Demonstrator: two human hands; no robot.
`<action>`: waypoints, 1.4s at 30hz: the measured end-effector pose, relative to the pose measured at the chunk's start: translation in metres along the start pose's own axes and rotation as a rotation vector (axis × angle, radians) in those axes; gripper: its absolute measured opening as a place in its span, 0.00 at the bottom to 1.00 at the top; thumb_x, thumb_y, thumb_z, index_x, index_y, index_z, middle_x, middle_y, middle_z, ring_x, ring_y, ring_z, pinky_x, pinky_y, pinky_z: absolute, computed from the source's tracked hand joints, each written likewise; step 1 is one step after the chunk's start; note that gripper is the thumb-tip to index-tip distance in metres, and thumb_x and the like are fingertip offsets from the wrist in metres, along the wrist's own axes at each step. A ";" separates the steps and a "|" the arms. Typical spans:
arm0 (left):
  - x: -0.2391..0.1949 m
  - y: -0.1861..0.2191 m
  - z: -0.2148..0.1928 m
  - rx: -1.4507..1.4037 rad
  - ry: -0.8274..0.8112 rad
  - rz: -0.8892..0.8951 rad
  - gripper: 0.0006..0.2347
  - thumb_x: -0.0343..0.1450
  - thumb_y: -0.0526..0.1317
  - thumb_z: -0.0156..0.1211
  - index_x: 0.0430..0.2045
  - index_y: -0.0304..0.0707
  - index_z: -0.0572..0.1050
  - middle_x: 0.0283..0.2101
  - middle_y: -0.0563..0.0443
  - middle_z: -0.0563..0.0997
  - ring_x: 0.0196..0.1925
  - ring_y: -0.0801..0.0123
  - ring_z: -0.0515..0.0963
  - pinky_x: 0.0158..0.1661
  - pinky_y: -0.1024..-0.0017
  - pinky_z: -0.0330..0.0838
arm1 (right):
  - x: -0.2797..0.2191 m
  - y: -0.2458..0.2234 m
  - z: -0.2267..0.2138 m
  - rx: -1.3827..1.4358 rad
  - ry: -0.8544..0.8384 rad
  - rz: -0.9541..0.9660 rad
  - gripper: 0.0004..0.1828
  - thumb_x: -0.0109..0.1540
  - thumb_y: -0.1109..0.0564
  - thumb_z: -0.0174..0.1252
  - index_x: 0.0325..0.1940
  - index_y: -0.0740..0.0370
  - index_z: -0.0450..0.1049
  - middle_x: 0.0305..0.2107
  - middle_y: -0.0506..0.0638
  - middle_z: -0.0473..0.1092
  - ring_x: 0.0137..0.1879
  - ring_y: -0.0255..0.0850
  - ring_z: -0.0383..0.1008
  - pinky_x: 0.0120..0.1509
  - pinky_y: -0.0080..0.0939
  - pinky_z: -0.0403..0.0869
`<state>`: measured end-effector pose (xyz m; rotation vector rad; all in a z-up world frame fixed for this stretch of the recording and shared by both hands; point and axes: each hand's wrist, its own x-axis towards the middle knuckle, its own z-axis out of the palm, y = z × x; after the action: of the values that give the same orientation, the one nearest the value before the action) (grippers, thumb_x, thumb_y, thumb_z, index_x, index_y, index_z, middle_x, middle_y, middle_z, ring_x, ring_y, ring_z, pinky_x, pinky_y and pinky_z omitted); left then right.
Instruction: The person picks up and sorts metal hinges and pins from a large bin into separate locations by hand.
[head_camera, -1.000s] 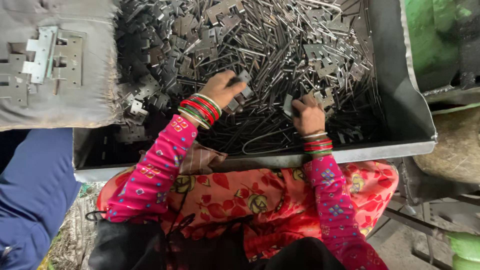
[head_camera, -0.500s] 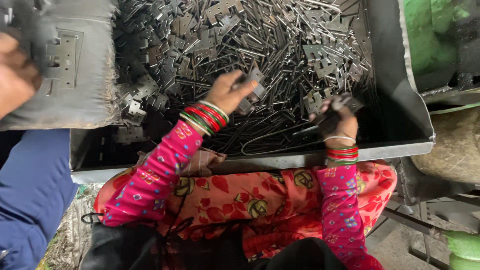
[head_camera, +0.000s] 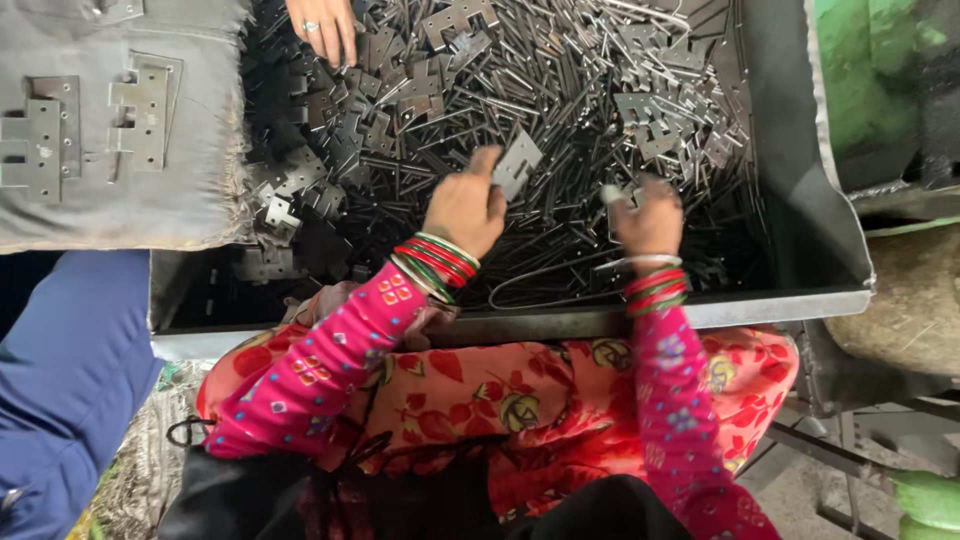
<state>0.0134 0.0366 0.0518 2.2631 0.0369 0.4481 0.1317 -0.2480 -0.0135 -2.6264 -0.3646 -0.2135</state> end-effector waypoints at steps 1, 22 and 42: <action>0.003 -0.001 -0.005 0.000 0.004 -0.002 0.20 0.68 0.32 0.56 0.56 0.31 0.65 0.30 0.30 0.81 0.33 0.35 0.81 0.39 0.46 0.74 | 0.009 0.016 -0.003 -0.140 -0.042 0.130 0.32 0.59 0.36 0.68 0.57 0.62 0.77 0.52 0.62 0.73 0.59 0.59 0.72 0.58 0.60 0.72; 0.015 0.003 -0.047 0.314 0.087 0.134 0.16 0.64 0.32 0.60 0.47 0.37 0.73 0.26 0.39 0.81 0.29 0.42 0.81 0.31 0.49 0.74 | 0.015 0.024 -0.049 1.660 -0.033 0.582 0.11 0.63 0.49 0.58 0.44 0.56 0.73 0.33 0.50 0.76 0.36 0.44 0.76 0.45 0.60 0.79; 0.027 -0.191 -0.251 1.357 0.918 -0.319 0.07 0.58 0.41 0.65 0.26 0.46 0.79 0.27 0.53 0.83 0.31 0.56 0.83 0.32 0.50 0.75 | 0.034 0.060 0.065 -0.155 0.016 -0.189 0.25 0.60 0.47 0.69 0.55 0.64 0.77 0.43 0.65 0.75 0.46 0.64 0.76 0.49 0.61 0.74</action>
<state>-0.0223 0.3506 0.0733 2.9048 1.5391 1.5742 0.1869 -0.2610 -0.0893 -2.7396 -0.6148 -0.3367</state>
